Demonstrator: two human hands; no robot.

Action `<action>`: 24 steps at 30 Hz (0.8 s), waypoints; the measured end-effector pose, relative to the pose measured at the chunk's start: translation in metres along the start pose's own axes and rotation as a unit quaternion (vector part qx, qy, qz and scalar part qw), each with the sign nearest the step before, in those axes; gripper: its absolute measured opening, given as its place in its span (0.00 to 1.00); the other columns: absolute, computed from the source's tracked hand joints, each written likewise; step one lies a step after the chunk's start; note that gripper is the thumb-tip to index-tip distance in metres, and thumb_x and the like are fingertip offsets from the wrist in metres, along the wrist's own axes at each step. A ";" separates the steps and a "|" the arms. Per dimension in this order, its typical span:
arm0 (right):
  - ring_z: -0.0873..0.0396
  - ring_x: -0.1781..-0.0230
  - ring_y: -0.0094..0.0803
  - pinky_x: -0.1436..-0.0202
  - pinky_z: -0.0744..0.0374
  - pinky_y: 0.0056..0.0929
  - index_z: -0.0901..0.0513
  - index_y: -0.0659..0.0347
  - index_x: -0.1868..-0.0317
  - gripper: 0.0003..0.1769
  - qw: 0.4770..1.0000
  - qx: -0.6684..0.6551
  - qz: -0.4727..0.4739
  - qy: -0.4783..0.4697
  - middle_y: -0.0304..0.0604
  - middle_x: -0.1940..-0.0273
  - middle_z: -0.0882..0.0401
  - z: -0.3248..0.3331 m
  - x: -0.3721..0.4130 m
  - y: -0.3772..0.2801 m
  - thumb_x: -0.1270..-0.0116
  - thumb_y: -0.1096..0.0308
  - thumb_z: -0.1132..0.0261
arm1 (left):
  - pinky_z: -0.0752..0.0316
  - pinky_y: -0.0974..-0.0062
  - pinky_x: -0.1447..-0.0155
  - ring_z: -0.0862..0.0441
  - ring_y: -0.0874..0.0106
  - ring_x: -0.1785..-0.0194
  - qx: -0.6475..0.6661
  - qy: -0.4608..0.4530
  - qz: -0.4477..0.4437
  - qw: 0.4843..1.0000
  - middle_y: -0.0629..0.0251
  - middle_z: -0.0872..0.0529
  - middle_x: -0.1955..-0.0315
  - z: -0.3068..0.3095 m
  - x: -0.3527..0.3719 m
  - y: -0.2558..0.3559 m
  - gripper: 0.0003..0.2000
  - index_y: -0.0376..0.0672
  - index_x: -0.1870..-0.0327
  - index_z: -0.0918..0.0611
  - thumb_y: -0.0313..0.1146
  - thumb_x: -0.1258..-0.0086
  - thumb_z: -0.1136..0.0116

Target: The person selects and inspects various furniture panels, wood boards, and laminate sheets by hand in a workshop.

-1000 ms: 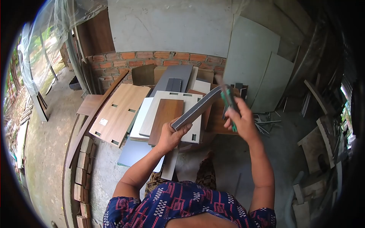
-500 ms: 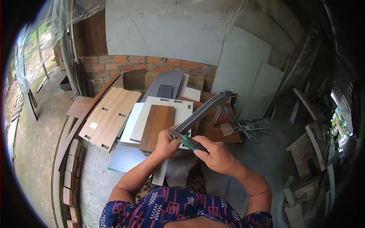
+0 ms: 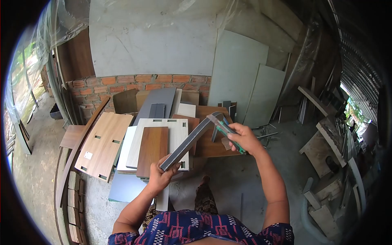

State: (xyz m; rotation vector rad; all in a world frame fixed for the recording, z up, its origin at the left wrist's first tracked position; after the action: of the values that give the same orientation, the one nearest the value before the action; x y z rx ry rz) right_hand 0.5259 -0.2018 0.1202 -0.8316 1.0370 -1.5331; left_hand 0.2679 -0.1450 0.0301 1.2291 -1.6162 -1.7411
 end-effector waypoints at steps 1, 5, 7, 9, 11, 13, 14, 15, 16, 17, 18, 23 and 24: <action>0.26 0.81 0.21 0.78 0.25 0.20 0.27 0.66 0.51 0.13 1.000 -0.019 -0.011 0.008 0.39 0.76 0.25 0.011 -0.006 0.006 0.36 0.74 0.44 | 0.29 0.84 0.62 0.28 0.83 0.68 -0.004 -0.006 -0.006 1.000 0.71 0.21 0.72 0.002 0.001 -0.003 0.13 0.30 0.54 0.23 0.26 0.37 0.42; 0.25 0.84 0.23 0.81 0.26 0.21 0.27 0.68 0.53 0.13 0.995 0.004 -0.054 0.089 0.43 0.77 0.24 0.058 -0.030 0.044 0.36 0.73 0.43 | 0.28 0.83 0.59 0.26 0.82 0.65 -0.004 -0.020 -0.012 1.000 0.69 0.20 0.68 0.009 0.004 -0.020 0.15 0.29 0.51 0.24 0.26 0.37 0.42; 0.25 0.84 0.23 0.80 0.25 0.20 0.27 0.68 0.51 0.14 0.996 -0.023 -0.031 0.086 0.43 0.77 0.24 0.058 -0.025 0.039 0.36 0.72 0.42 | 0.28 0.83 0.58 0.26 0.82 0.64 -0.018 -0.019 -0.008 1.000 0.69 0.20 0.66 0.013 0.005 -0.024 0.16 0.29 0.50 0.24 0.26 0.37 0.41; 0.25 0.83 0.23 0.80 0.25 0.20 0.27 0.69 0.50 0.15 0.997 -0.063 0.006 0.050 0.43 0.77 0.24 0.040 -0.016 0.021 0.37 0.72 0.42 | 0.28 0.83 0.57 0.25 0.82 0.63 -0.052 -0.015 -0.004 0.999 0.69 0.19 0.65 0.015 0.006 -0.025 0.17 0.29 0.48 0.25 0.26 0.38 0.40; 0.24 0.82 0.23 0.79 0.24 0.20 0.28 0.68 0.48 0.17 0.997 -0.075 0.005 -0.002 0.43 0.76 0.23 0.022 -0.015 0.018 0.37 0.71 0.41 | 0.28 0.83 0.56 0.25 0.82 0.63 -0.036 -0.021 -0.005 0.999 0.68 0.19 0.66 0.013 0.007 -0.021 0.18 0.29 0.48 0.25 0.27 0.38 0.40; 0.24 0.82 0.23 0.79 0.24 0.20 0.29 0.68 0.48 0.18 0.996 -0.086 -0.003 -0.031 0.43 0.75 0.23 0.013 -0.019 0.020 0.37 0.71 0.41 | 0.28 0.83 0.57 0.25 0.82 0.63 -0.033 -0.025 0.008 0.999 0.69 0.19 0.67 0.014 0.007 -0.023 0.19 0.29 0.48 0.25 0.27 0.38 0.39; 0.24 0.82 0.24 0.79 0.24 0.21 0.28 0.67 0.49 0.17 0.991 -0.127 -0.014 -0.036 0.43 0.76 0.23 0.017 -0.024 0.030 0.37 0.70 0.40 | 0.28 0.83 0.57 0.26 0.82 0.64 -0.036 -0.024 0.019 0.999 0.69 0.19 0.67 0.015 0.009 -0.027 0.19 0.29 0.48 0.25 0.27 0.38 0.39; 0.24 0.83 0.25 0.80 0.24 0.22 0.28 0.67 0.50 0.16 0.990 -0.138 -0.026 -0.021 0.43 0.77 0.24 0.026 -0.028 0.040 0.37 0.71 0.41 | 0.28 0.84 0.57 0.26 0.82 0.65 -0.038 -0.022 0.030 0.999 0.69 0.19 0.68 0.017 0.010 -0.030 0.19 0.29 0.48 0.25 0.28 0.39 0.39; 0.25 0.84 0.25 0.81 0.24 0.22 0.27 0.67 0.52 0.14 0.988 -0.148 -0.039 -0.007 0.43 0.78 0.24 0.037 -0.032 0.053 0.37 0.71 0.41 | 0.29 0.83 0.58 0.27 0.82 0.65 -0.051 -0.017 0.028 0.998 0.70 0.19 0.68 0.018 0.012 -0.032 0.18 0.29 0.48 0.24 0.28 0.38 0.39; 0.25 0.85 0.25 0.82 0.24 0.23 0.26 0.67 0.53 0.13 0.986 -0.158 -0.052 0.006 0.43 0.79 0.25 0.047 -0.036 0.067 0.37 0.72 0.42 | 0.29 0.83 0.59 0.27 0.82 0.66 -0.064 -0.011 0.026 0.998 0.70 0.19 0.68 0.019 0.013 -0.033 0.18 0.30 0.49 0.24 0.28 0.38 0.39; 0.25 0.86 0.27 0.83 0.25 0.24 0.26 0.67 0.55 0.11 0.985 -0.158 -0.064 0.031 0.44 0.80 0.25 0.059 -0.040 0.084 0.37 0.73 0.43 | 0.29 0.83 0.60 0.28 0.82 0.67 -0.078 -0.006 0.024 0.997 0.70 0.19 0.69 0.021 0.015 -0.033 0.17 0.30 0.49 0.24 0.28 0.38 0.40; 0.26 0.85 0.27 0.82 0.24 0.26 0.27 0.67 0.57 0.09 0.976 -0.158 -0.078 0.126 0.42 0.78 0.25 0.071 -0.031 0.140 0.38 0.74 0.41 | 0.32 0.80 0.64 0.29 0.78 0.71 -0.194 0.014 -0.112 0.974 0.68 0.22 0.74 0.020 0.013 -0.005 0.18 0.32 0.53 0.21 0.35 0.40 0.38; 0.25 0.84 0.26 0.81 0.24 0.26 0.26 0.67 0.58 0.09 0.971 -0.191 -0.058 0.129 0.42 0.78 0.25 0.063 -0.027 0.136 0.38 0.74 0.40 | 0.33 0.79 0.65 0.29 0.77 0.71 -0.245 0.018 -0.175 0.954 0.67 0.23 0.75 0.018 0.013 0.005 0.19 0.33 0.53 0.21 0.37 0.41 0.38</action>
State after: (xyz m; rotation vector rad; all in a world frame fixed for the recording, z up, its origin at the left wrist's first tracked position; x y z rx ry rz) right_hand 0.6389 -0.1966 0.0189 -0.9865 1.5316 -1.5941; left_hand 0.2448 -0.1469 0.0297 1.3324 -0.8890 -2.1458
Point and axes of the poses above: each hand's wrist, its own x-axis away from the middle knuckle, its own z-axis out of the back of the hand, y = z × x, the point moved 8 cm from there along -x, towards the middle knuckle
